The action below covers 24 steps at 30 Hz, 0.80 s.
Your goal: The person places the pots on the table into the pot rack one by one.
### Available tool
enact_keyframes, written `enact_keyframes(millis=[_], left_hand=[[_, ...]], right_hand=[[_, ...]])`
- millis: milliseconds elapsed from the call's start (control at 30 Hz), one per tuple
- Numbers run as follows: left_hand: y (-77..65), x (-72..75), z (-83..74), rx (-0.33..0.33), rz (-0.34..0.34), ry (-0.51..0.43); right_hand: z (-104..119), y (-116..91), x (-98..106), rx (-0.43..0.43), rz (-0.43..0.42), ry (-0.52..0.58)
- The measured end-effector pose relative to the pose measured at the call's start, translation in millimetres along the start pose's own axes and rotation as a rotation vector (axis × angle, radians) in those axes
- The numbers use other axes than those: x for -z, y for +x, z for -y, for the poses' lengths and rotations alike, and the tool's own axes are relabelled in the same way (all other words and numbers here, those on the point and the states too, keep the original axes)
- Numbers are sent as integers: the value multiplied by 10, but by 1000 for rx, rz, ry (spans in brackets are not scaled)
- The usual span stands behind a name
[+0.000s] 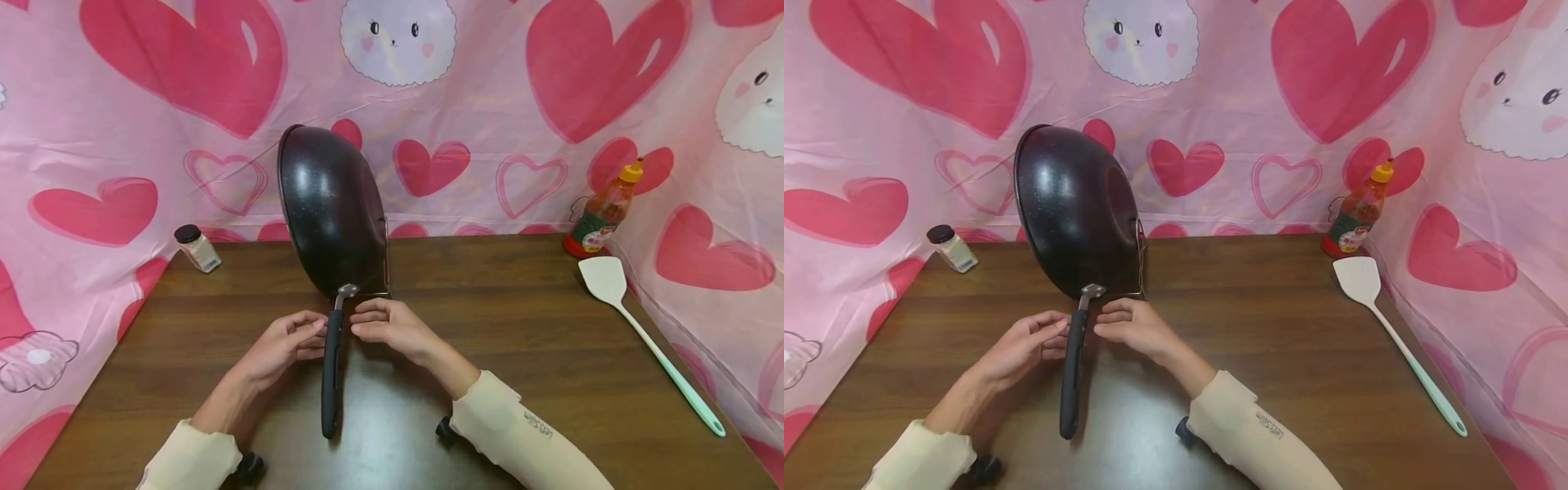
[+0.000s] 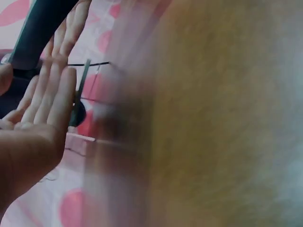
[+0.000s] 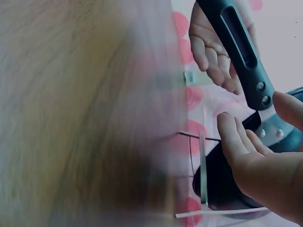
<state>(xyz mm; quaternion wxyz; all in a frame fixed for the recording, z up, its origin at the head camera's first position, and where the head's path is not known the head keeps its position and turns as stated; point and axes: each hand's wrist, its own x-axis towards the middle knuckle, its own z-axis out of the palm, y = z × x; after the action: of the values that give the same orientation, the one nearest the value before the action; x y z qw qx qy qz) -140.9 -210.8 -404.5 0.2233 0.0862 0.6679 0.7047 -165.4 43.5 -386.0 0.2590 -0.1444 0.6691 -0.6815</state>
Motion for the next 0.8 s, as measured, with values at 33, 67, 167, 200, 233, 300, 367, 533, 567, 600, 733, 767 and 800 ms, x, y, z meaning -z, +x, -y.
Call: enact_keyframes(millis=[33, 67, 167, 200, 233, 300, 367, 533, 567, 600, 733, 767, 800], left_hand=[[1, 2, -22, -8, -33, 36], [0, 7, -46, -20, -55, 74], [-11, 27, -120, -54, -103, 200], [-14, 35, -143, -67, -112, 249], [-14, 40, -164, -78, -121, 300], [-10, 42, -197, -92, -144, 387], [-2, 32, -216, -107, -176, 475], [18, -1, -235, -170, -287, 676], [20, -1, -239, -181, -306, 705], [22, 2, -244, -190, -323, 732], [12, 19, -284, -191, -376, 836], [9, 27, -294, -189, -385, 861], [7, 34, -304, -187, -394, 887]], right_hand=[[6, -12, 21, 11, 5, -20], [10, -23, 44, 17, 8, -28], [30, -54, 118, 27, 6, -32], [36, -62, 147, 29, 2, -29], [38, -70, 180, 33, 1, -26], [45, -88, 245, 39, -7, -22], [48, -97, 310, 47, -22, -21], [68, -122, 460, 77, -82, -39], [72, -131, 488, 91, -96, -60], [78, -142, 516, 102, -115, -95], [89, -191, 643, 173, -211, -343], [92, -206, 675, 191, -241, -411], [98, -221, 710, 204, -270, -472]])
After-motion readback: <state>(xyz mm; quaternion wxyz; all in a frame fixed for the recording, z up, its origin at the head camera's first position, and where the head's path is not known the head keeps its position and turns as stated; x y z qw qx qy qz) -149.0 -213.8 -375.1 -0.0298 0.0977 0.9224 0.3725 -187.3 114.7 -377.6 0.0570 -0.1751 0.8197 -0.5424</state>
